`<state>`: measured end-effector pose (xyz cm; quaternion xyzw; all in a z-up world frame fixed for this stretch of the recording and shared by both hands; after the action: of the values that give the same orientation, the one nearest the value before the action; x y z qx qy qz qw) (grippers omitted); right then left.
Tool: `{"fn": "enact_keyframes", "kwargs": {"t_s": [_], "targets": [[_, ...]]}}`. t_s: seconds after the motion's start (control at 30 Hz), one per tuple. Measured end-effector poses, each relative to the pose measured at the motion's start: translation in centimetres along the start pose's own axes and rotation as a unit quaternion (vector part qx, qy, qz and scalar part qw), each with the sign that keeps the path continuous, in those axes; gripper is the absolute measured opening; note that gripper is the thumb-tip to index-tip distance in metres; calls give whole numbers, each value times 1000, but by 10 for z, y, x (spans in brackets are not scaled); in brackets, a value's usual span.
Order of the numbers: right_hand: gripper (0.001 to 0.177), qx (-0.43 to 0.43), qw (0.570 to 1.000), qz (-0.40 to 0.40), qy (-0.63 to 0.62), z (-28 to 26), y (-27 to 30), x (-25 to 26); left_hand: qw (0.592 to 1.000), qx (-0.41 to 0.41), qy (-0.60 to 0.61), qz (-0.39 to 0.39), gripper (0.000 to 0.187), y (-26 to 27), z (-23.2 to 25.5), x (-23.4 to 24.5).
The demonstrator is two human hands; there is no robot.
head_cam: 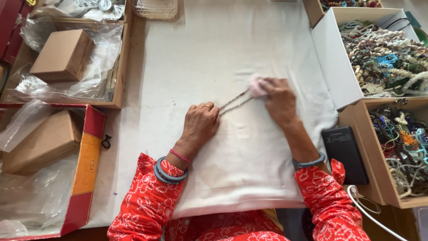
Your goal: The person cleans a small plastic container with a pink cloth, then places a small beige pouch inside and closes it. They stack the container with others and then clean a silver chain necklace with the same pink cloth on a white cloth-covered surface.
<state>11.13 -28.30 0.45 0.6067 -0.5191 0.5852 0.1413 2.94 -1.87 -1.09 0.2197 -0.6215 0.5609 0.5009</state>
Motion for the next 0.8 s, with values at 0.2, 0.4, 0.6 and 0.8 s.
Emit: {"fn": "enact_keyframes", "kwargs": {"t_s": [0.2, 0.4, 0.6, 0.8], "targets": [[43, 31, 999, -8, -29, -51, -2, -2, 1000, 0, 6, 9, 9, -1, 2, 7], [44, 76, 996, -30, -36, -42, -4, -3, 1000, -1, 9, -6, 10, 1, -1, 0], [49, -132, 991, 38, -7, 25, -1, 4, 999, 4, 24, -34, 12, -4, -4, 17], [46, -126, 992, -6, -21, 20, -4, 6, 990, 54, 107, -72, 24, -33, 4, 23]]}}
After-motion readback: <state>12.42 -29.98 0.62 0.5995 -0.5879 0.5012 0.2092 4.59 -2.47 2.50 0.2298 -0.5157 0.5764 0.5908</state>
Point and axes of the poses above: each hand's wrist, its own y-axis away from the middle knuckle, its own x-axis out of the back of the hand, z = x × y, the point moved 1 cm from there along -y, towards the middle knuckle, and after that the axes turned 12 degrees about -y, right-handed, at the moved point
